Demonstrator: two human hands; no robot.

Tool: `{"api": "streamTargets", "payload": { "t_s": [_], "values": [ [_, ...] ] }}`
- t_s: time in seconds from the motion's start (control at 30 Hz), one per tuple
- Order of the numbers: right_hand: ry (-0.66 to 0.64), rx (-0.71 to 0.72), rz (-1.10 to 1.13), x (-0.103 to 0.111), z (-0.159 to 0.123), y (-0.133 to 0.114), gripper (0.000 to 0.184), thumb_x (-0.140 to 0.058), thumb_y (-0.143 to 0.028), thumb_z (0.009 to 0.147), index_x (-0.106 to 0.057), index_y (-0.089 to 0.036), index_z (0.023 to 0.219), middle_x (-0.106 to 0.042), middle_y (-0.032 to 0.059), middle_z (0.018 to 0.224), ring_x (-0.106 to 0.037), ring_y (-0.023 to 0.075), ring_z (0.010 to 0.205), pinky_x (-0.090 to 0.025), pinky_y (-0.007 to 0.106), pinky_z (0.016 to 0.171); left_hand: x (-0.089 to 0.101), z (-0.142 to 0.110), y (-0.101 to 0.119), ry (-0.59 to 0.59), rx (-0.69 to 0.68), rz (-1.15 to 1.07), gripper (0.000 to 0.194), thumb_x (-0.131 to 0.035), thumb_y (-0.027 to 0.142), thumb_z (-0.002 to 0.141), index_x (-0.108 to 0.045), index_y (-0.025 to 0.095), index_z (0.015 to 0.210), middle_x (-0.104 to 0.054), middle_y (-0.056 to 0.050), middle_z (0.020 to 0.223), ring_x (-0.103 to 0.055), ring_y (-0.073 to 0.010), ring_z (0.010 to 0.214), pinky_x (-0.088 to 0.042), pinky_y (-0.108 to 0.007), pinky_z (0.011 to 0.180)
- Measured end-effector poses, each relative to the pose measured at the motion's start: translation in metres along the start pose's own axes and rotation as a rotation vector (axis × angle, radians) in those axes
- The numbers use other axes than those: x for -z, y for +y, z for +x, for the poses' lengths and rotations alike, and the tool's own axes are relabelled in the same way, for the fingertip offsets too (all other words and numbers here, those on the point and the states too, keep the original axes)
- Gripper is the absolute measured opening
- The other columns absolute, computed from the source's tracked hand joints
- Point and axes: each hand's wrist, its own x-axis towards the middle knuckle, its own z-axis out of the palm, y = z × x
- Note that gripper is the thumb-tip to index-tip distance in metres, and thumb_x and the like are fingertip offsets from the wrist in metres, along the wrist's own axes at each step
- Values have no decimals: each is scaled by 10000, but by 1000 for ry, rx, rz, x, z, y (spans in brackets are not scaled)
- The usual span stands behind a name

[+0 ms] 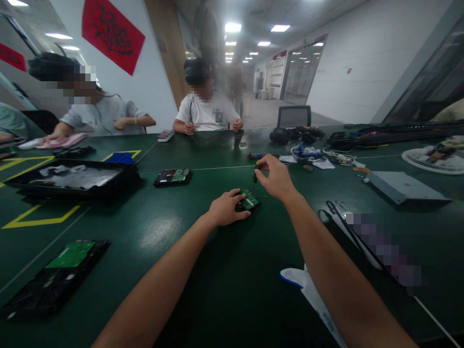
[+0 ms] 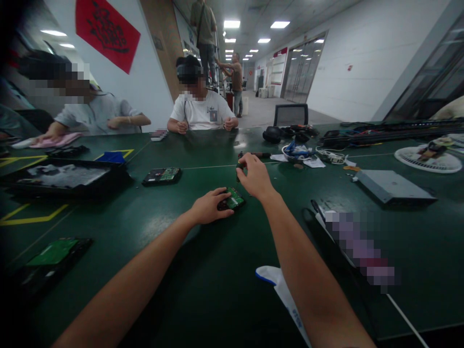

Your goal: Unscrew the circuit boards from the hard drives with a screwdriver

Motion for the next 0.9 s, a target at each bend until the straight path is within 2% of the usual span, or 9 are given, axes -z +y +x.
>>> {"api": "streamTargets", "payload": {
  "t_s": [0.13,0.33,0.57,0.7,0.9],
  "values": [
    [-5,-38,12,0,0,0,191,-680,-302,880,-574,-241,1026,-693,87,1048,-670,266,943,-568,447,871,-1,0,-1,5,-7,4,836,-580,768,857,-508,299,1545,-393,-61,1675,-472,-355,1462,-434,-475,1174],
    [-36,23,-32,-1,-1,-2,192,-617,-279,922,-601,-241,1110,-667,99,1092,-657,257,969,-555,453,916,-2,0,-2,9,-9,3,838,-585,773,853,-506,306,1545,-397,-53,1672,-470,-354,1462,-440,-475,1167],
    [-4,-31,5,-1,0,2,190,-675,-284,884,-573,-241,1039,-686,89,1058,-664,256,927,-569,450,874,0,1,-1,-1,-7,2,847,-576,777,854,-501,301,1550,-390,-57,1677,-465,-366,1462,-442,-477,1163],
    [-33,39,-2,-3,0,3,198,-646,-259,910,-608,-239,1103,-682,91,1071,-665,255,943,-562,457,906,-1,0,0,-2,-2,10,837,-570,773,857,-505,302,1546,-388,-47,1679,-475,-355,1455,-434,-470,1172],
    [29,-5,-3,-3,-1,3,200,-684,-247,872,-576,-234,1040,-674,95,1057,-658,260,929,-569,453,868,-1,0,0,2,2,10,835,-566,774,858,-509,302,1544,-387,-42,1680,-478,-354,1450,-441,-468,1165]
  ]
}}
